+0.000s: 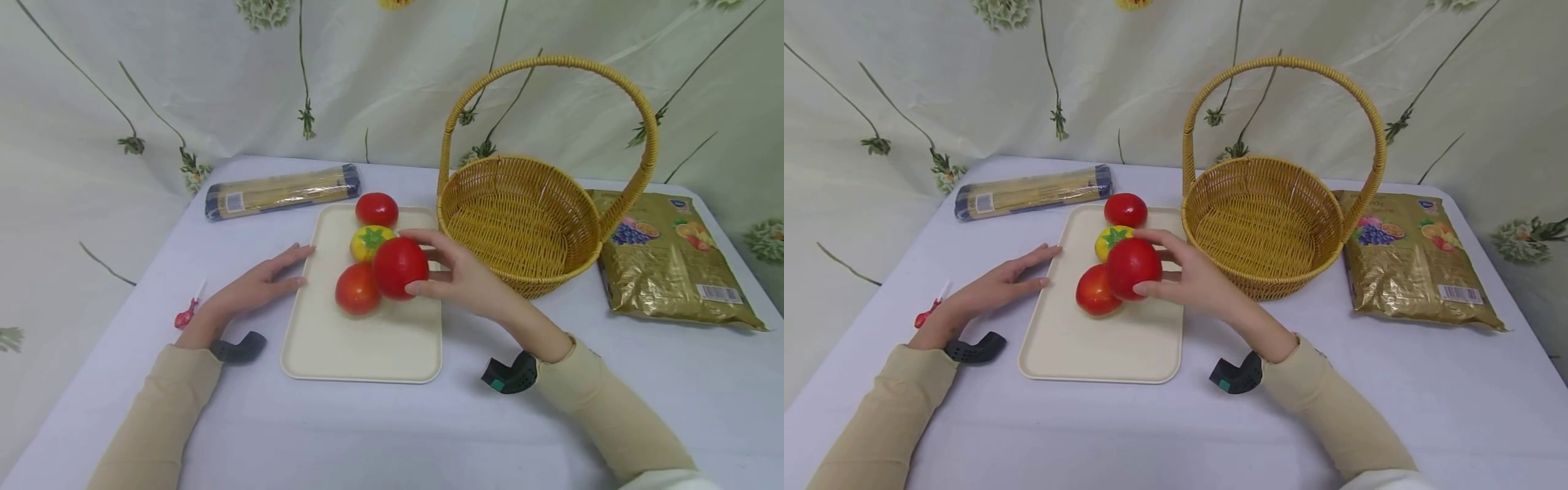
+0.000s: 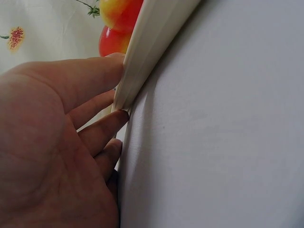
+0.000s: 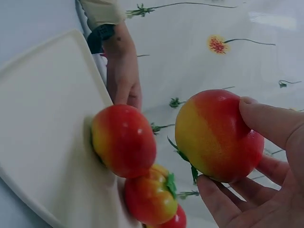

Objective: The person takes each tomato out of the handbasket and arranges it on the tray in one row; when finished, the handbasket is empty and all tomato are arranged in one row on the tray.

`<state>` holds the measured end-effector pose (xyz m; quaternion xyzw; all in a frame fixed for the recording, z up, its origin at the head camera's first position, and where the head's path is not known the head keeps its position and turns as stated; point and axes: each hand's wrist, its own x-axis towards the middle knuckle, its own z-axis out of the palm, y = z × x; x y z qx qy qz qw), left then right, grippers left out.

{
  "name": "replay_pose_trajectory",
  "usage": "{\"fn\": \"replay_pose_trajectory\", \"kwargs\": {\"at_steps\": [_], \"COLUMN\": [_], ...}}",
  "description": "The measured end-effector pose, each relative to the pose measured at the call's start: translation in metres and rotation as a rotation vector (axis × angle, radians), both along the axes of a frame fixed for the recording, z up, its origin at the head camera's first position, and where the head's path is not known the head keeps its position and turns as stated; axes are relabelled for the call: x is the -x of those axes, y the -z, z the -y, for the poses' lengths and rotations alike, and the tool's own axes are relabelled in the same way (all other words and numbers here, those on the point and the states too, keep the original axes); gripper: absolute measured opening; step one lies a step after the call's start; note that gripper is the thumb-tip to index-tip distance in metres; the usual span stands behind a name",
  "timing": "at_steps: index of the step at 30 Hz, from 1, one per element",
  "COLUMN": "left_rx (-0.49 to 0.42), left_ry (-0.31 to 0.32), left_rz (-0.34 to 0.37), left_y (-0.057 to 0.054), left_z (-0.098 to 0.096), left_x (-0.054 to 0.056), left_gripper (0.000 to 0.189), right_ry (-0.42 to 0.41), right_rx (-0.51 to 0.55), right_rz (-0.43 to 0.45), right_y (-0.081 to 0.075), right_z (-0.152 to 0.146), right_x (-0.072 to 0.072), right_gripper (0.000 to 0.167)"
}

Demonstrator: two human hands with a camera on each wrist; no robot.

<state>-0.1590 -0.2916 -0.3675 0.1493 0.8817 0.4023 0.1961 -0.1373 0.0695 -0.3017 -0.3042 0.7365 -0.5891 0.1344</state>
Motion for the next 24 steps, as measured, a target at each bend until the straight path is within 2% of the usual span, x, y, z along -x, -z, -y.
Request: {"fn": "replay_pose_trajectory", "kwargs": {"at_steps": [4,11,24], "left_rx": [0.008,0.008,0.016], "left_ry": [-0.002,-0.01,-0.007], "left_rz": [-0.006,0.003,0.001], "left_y": [0.0,-0.001,-0.001], "left_z": [-0.001,0.0,0.0], "left_x": [0.0,0.0,0.0], "left_gripper": [0.064,0.064,0.064], "right_ry": [-0.086,-0.173,-0.261], "right_rx": [0.029,-0.012,-0.033], "right_rz": [0.046,0.071,0.039], "right_y": [0.014,0.032,0.046], "right_z": [0.012,0.023,0.028], "right_x": [-0.005,-0.015,-0.026], "right_gripper": [0.065,0.063,0.063]}}
